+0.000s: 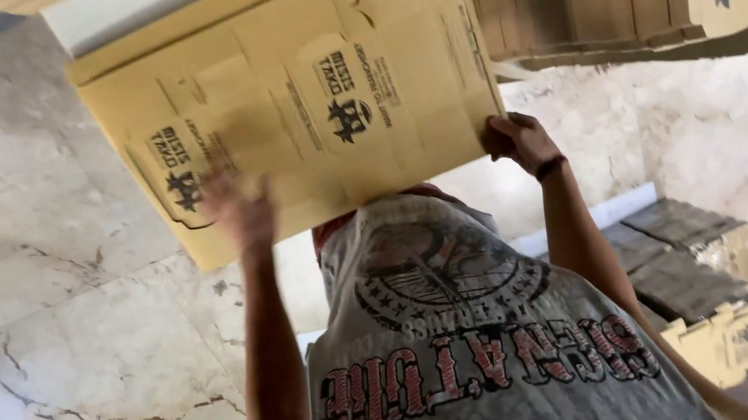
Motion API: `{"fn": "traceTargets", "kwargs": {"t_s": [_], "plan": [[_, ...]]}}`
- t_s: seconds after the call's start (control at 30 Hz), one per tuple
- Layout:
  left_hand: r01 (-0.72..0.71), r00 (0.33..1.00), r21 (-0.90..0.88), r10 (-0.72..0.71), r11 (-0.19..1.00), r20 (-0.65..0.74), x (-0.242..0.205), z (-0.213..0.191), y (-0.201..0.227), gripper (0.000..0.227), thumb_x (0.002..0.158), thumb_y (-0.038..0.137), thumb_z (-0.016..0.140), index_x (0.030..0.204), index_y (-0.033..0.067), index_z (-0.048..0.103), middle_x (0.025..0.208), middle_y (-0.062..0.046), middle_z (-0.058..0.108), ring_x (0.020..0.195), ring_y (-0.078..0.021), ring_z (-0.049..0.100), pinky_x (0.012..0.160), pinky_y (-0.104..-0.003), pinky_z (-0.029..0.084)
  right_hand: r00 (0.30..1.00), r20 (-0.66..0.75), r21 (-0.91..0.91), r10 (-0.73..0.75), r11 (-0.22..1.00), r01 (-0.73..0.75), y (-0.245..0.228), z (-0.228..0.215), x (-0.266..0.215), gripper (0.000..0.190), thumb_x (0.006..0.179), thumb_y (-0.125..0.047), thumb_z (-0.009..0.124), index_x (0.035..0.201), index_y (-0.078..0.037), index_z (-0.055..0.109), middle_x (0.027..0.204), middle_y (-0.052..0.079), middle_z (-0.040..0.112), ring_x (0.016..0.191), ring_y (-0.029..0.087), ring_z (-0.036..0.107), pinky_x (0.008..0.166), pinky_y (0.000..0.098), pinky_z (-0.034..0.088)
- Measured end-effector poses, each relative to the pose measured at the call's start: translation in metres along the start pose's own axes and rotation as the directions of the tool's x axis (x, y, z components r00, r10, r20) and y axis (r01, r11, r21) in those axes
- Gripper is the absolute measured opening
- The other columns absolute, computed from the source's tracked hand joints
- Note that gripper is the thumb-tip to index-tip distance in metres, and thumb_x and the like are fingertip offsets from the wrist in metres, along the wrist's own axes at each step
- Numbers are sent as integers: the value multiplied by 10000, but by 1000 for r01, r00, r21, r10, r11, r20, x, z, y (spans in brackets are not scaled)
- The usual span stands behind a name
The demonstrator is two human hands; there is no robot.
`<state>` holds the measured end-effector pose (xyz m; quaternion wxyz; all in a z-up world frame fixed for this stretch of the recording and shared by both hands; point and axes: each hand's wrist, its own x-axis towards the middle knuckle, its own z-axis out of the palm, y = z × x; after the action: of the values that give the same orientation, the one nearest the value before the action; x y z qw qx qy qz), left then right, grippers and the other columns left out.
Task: The person assembles flat cardboard boxes by folding the flaps and tucking the tabs into the slots. They handle multiple boxes, stacking the finished ones on the floor and occasionally moving a stack of pre-assembled boxes aside.
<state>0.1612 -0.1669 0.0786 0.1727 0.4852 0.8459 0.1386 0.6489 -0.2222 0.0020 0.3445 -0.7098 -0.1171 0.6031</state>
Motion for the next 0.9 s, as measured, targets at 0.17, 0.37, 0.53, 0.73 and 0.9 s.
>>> {"fn": "traceTargets", "kwargs": {"t_s": [0.17,0.37,0.53,0.73,0.9], "plan": [[-684,664,-71,660,726,351,-49,100,175,922,837,453,890,1579,162,428,1643,-243,293,1497,-593,107,1149,-786,-3,944,245,-489,219,869,-74,-63,-3,-18,479,1034,-347,622,1094,128,624,914,327,713,680,406,732,604,476,606],[-475,612,238,124,847,781,-74,129,293,1546,690,821,901,1610,347,-248,1568,-122,-448,1437,-537,-317,1075,-888,131,960,153,-939,236,338,66,-123,28,-51,608,1035,-489,494,695,-53,748,681,88,770,608,178,738,728,330,570],[-521,696,364,137,772,705,-86,153,288,1296,750,383,735,1602,353,-242,1541,-173,-437,1423,-596,-257,1065,-879,225,858,447,-892,-253,-47,450,-70,-2,-39,543,1067,-502,518,772,-73,675,724,201,655,668,445,632,573,537,458],[-555,691,392,144,734,709,-81,155,289,1270,751,389,673,1579,324,-288,1555,-198,-423,1413,-637,-241,1045,-867,284,922,386,-851,-13,380,362,-133,22,-60,619,1044,-468,535,585,-63,627,559,84,664,558,240,594,683,401,405],[-463,419,193,21,865,908,-40,92,299,1117,865,-205,411,1627,383,-155,1609,-56,-415,1492,-541,-265,1061,-631,499,904,-38,-542,427,751,-377,-83,2,-49,607,934,-586,597,1275,-86,638,1147,116,675,1006,286,636,832,464,559]]}}
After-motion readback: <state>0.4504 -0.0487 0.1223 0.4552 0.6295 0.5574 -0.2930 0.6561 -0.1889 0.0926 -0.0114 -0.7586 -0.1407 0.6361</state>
